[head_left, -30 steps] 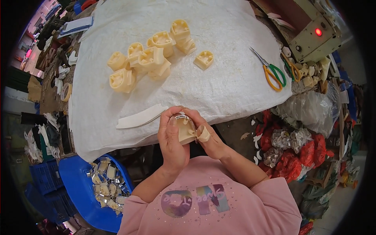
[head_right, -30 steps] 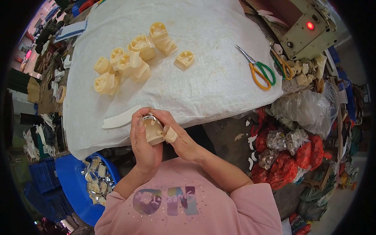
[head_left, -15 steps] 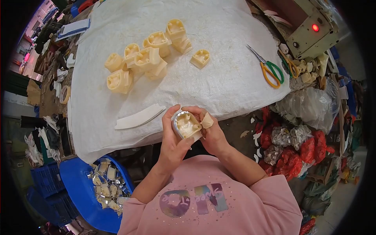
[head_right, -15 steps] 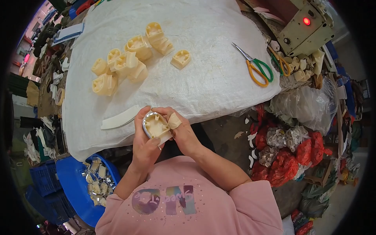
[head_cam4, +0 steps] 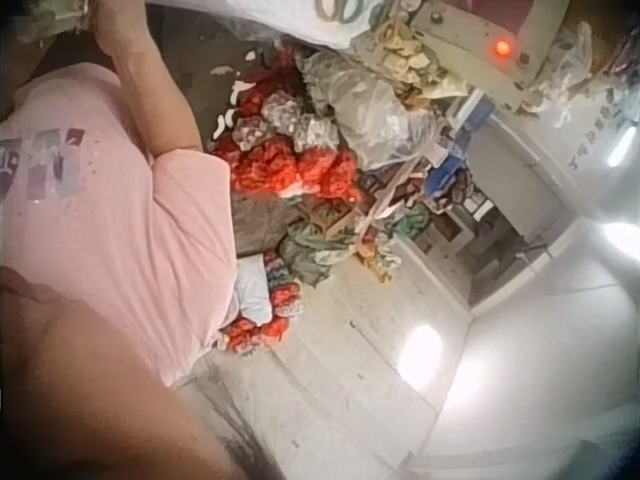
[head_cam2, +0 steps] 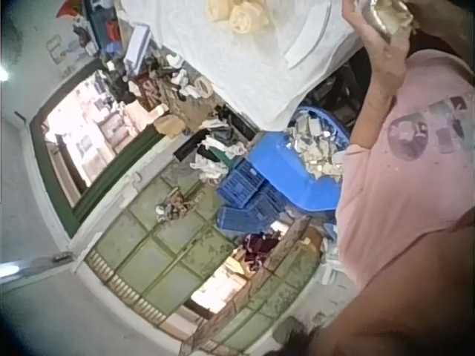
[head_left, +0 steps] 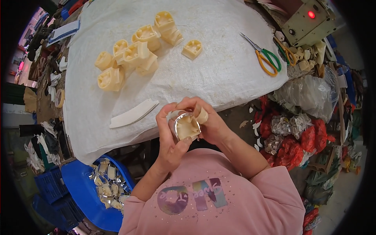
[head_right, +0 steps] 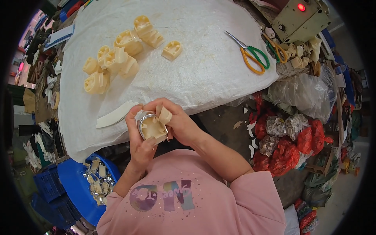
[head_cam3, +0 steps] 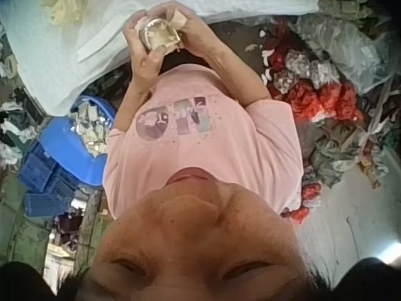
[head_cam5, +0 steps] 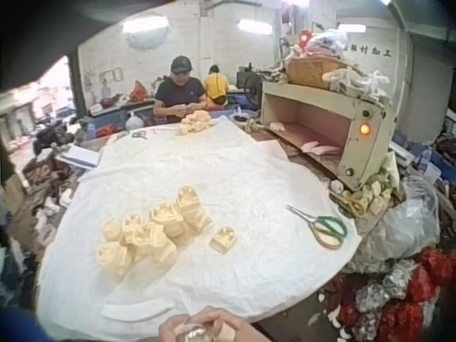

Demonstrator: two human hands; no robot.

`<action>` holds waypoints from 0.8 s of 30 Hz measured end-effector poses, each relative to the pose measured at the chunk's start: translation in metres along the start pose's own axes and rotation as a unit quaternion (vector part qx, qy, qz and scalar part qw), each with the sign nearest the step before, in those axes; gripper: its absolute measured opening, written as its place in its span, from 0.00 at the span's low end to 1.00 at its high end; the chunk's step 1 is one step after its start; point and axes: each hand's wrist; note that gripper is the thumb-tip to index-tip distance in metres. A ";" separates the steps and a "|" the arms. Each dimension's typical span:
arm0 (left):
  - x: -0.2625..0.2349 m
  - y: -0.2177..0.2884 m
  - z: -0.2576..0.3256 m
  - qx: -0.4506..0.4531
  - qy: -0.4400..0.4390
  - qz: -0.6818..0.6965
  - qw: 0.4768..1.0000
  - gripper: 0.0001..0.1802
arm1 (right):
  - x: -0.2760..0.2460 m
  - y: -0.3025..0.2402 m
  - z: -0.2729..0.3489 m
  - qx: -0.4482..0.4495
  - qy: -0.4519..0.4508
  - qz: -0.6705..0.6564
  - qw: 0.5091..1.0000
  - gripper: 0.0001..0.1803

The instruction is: Trimming excess material from plastic shoe components using scissors and matching parts.

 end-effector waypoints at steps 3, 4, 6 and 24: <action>0.000 -0.003 -0.001 -0.009 -0.016 0.002 1.000 0.39 | 0.001 -0.015 -0.006 0.049 -0.013 0.050 0.997 0.09; 0.001 -0.004 -0.001 -0.023 0.003 -0.027 0.999 0.40 | 0.002 -0.018 -0.007 0.080 -0.024 0.082 0.993 0.09; 0.007 0.001 -0.001 -0.033 -0.011 -0.023 0.999 0.40 | 0.001 -0.021 -0.006 0.068 -0.031 0.113 0.991 0.08; -0.009 -0.003 -0.010 -0.032 0.039 0.214 0.976 0.27 | -0.005 0.005 0.017 0.007 -0.076 0.102 0.992 0.29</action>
Point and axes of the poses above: each hand's wrist, its own z-axis away from the middle knuckle, its own x-axis out of the palm, y = z × x, and after that the axes turned 8 degrees about -y, right-handed
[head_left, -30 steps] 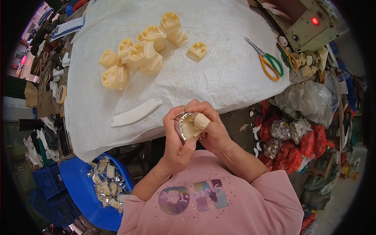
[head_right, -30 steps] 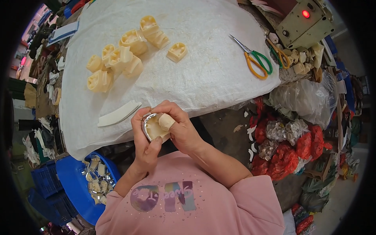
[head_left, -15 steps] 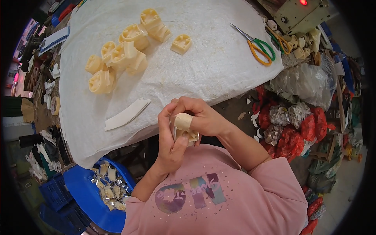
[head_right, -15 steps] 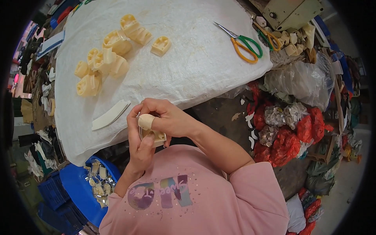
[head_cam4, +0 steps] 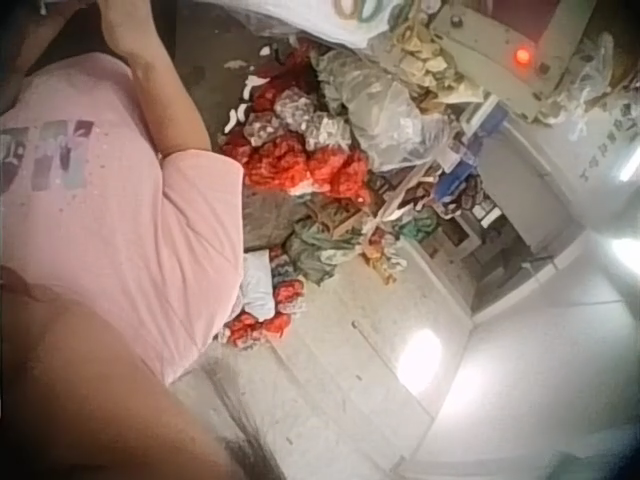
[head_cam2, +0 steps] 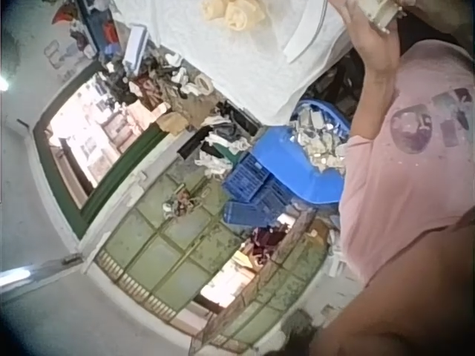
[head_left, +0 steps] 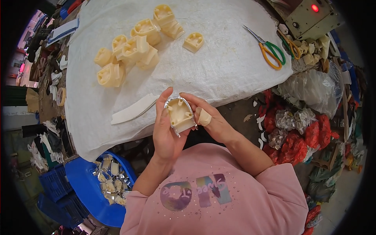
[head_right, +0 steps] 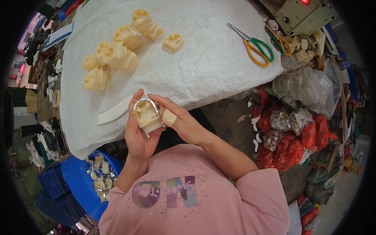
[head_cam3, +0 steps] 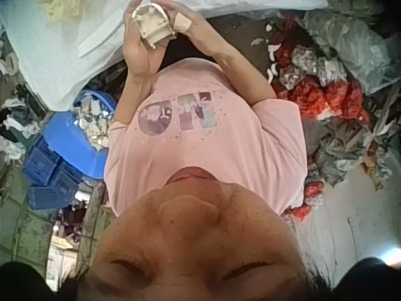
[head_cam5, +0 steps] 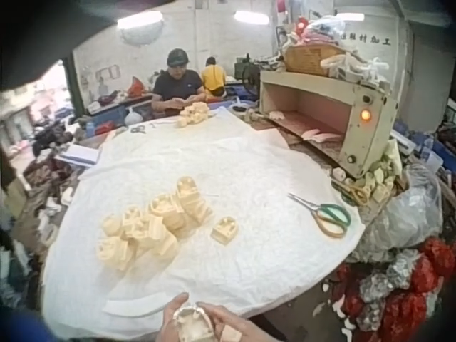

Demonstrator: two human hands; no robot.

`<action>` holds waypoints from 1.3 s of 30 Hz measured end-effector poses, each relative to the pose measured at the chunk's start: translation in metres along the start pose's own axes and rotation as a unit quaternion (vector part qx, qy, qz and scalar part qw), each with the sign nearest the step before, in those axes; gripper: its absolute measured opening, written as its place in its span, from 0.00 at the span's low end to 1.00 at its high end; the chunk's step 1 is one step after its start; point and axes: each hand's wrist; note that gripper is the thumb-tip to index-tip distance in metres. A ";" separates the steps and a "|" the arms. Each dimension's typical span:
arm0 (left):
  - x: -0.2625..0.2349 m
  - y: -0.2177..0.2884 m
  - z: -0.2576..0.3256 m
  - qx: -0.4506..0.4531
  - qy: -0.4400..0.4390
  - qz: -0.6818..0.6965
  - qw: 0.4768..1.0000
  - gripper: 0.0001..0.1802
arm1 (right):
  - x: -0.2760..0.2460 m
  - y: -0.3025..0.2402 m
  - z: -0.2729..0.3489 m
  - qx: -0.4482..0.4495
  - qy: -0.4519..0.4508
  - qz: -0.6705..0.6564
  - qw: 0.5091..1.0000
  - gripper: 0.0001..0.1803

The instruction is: Trimming excess material from plastic shoe components using scissors and matching parts.

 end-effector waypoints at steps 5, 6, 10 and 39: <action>0.020 -0.003 0.001 0.020 0.054 -0.102 0.993 0.27 | 0.006 0.004 -0.006 -0.129 0.046 0.226 0.964 0.22; 0.022 -0.002 0.001 0.017 0.058 -0.117 0.991 0.28 | 0.008 0.004 -0.007 -0.130 0.046 0.226 0.964 0.22; 0.019 -0.001 0.001 0.012 0.057 -0.134 0.989 0.29 | 0.009 -0.013 -0.006 -0.051 0.078 0.166 0.982 0.21; -0.005 0.026 0.003 0.125 -0.045 -0.669 0.731 0.30 | -0.028 -0.037 -0.022 0.002 -0.063 0.415 0.908 0.10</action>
Point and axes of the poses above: each hand's wrist, its own z-axis away from the middle knuckle, its own x-axis out of the palm, y = z × x, and after that the axes turned 8 degrees about -y, right-handed
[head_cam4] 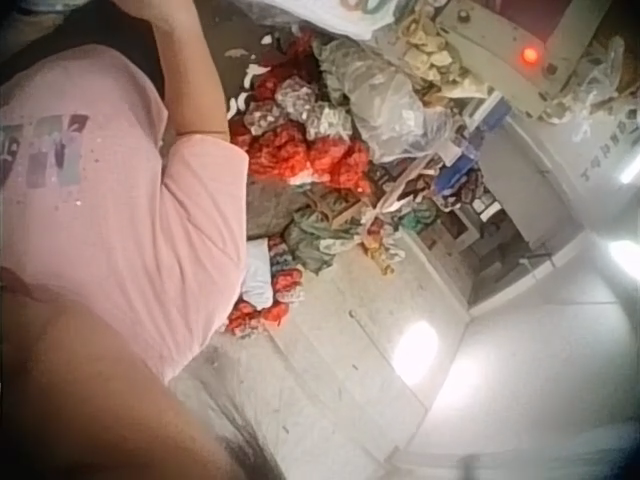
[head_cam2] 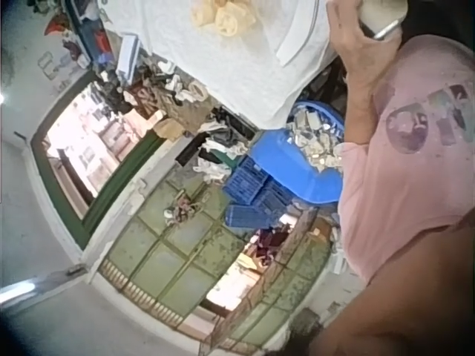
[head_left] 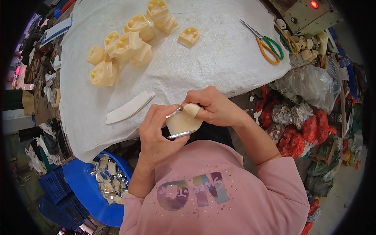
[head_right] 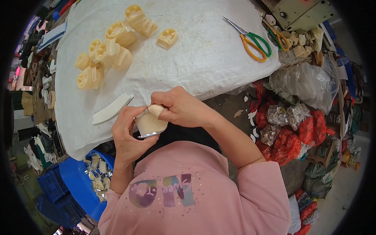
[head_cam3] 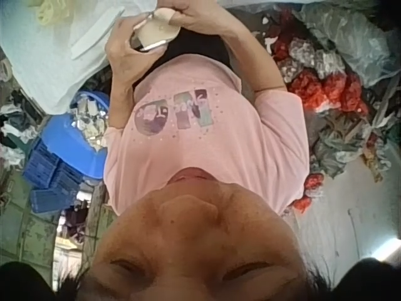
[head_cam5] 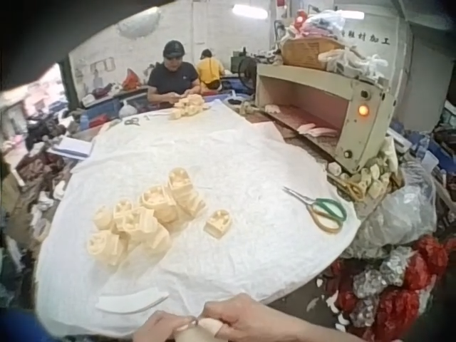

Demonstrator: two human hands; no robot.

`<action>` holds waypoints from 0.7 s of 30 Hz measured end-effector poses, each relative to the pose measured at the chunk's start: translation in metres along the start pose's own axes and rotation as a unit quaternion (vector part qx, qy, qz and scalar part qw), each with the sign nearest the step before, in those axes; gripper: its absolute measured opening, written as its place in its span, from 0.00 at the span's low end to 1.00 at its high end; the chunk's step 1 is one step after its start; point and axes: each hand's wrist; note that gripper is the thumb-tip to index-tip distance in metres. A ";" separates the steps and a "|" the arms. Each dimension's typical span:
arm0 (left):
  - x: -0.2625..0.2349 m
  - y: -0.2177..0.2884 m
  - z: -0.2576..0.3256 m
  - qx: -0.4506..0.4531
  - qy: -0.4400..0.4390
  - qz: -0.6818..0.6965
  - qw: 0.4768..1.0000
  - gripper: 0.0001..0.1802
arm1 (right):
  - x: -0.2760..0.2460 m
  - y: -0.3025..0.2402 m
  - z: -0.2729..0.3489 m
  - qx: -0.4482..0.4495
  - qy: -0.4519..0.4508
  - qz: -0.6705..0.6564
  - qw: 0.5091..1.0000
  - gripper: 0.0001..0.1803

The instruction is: Trimming excess material from plastic shoe components using scissors and matching parts.

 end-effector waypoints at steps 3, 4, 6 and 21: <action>0.004 0.000 -0.001 -0.033 0.010 0.019 0.999 0.30 | 0.008 -0.001 -0.001 -0.016 0.073 0.001 0.997 0.09; 0.004 0.000 -0.003 -0.031 0.022 0.009 0.999 0.29 | 0.008 -0.001 0.000 -0.017 0.072 0.002 0.997 0.09; 0.006 0.002 -0.005 -0.021 0.039 -0.006 0.999 0.29 | 0.004 0.000 0.005 0.083 0.040 -0.271 0.958 0.10; 0.024 0.005 -0.013 0.055 0.146 -0.143 0.977 0.32 | 0.044 0.008 0.006 0.037 0.219 -0.372 0.901 0.16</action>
Point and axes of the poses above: each hand's wrist, its own z-axis away from the middle knuckle, its own x-axis out of the palm, y = z × x, and after that the axes turned 8 degrees about -y, right-handed
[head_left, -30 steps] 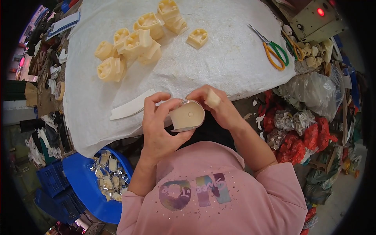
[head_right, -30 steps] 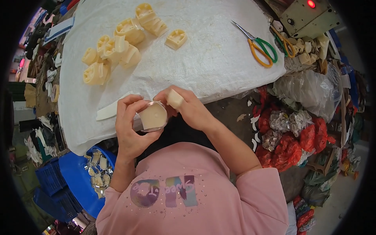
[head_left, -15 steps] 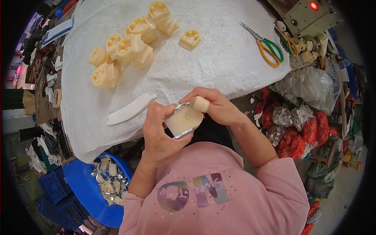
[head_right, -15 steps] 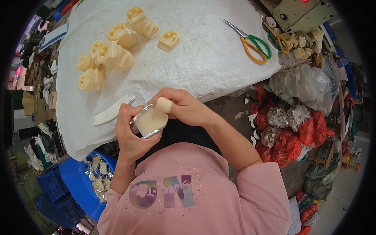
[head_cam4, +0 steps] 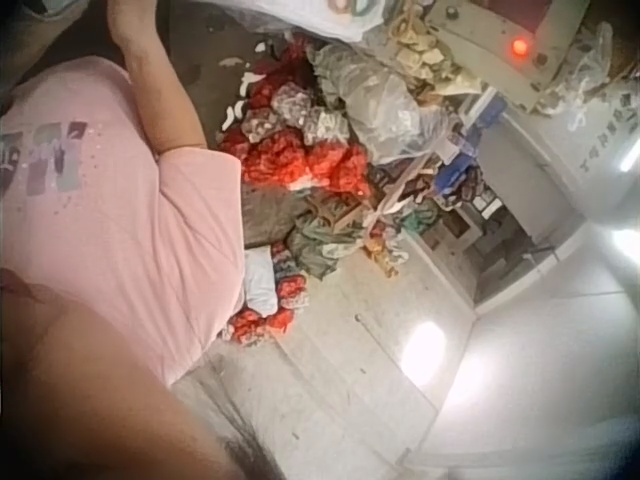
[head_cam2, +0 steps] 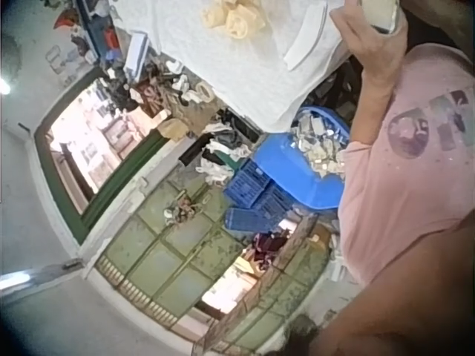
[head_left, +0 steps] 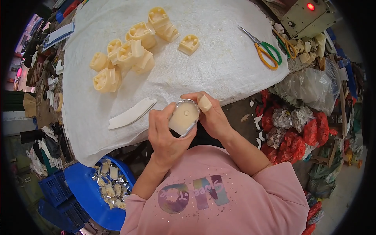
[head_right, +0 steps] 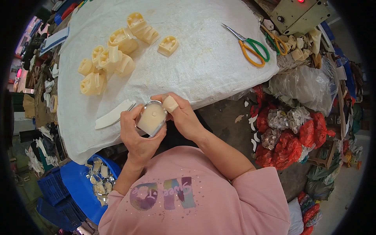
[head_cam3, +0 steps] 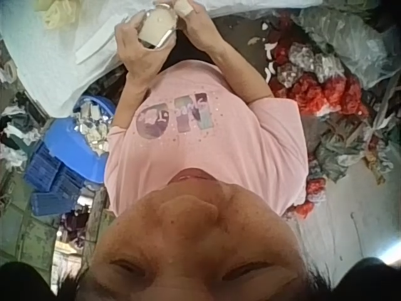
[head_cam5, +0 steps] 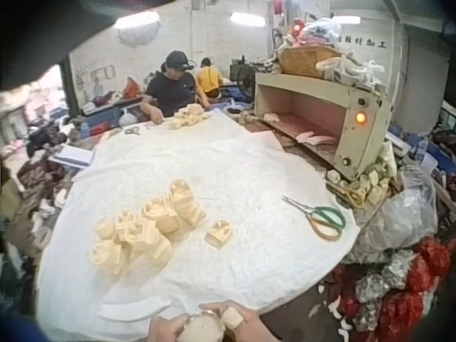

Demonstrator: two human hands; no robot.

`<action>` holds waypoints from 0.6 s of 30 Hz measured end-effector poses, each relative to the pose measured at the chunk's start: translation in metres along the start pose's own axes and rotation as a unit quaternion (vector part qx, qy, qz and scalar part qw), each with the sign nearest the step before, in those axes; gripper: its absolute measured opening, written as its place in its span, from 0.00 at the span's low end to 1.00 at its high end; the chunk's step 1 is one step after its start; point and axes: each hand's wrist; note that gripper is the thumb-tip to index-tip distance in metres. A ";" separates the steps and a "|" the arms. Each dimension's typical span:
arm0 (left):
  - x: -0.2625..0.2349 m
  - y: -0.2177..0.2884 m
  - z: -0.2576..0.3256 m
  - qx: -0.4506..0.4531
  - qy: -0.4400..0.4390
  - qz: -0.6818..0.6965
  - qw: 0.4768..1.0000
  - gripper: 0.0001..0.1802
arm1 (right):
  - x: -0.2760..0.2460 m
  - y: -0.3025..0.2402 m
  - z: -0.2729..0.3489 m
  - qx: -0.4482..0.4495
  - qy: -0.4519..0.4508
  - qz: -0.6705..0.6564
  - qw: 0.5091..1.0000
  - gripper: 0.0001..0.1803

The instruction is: Trimming excess material from plastic shoe components using scissors and matching parts.

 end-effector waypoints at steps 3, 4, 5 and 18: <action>0.000 -0.001 -0.001 0.008 0.021 -0.009 1.000 0.32 | 0.001 0.000 0.003 0.018 -0.013 -0.068 0.997 0.16; 0.000 -0.001 -0.001 0.012 0.028 -0.011 0.999 0.32 | 0.001 -0.001 0.004 0.022 -0.013 -0.046 0.999 0.16; 0.002 -0.001 0.000 0.012 0.027 -0.010 1.000 0.32 | 0.003 -0.003 0.004 0.022 -0.012 -0.046 0.999 0.16; 0.003 -0.006 0.007 -0.007 0.034 -0.007 0.999 0.31 | 0.015 0.003 0.010 0.014 -0.054 -0.033 0.998 0.26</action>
Point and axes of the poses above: each hand's wrist, its own z-axis away from the middle knuckle, its own x-axis out of the palm, y = z × x, and after that the axes turned 8 degrees about -y, right-handed
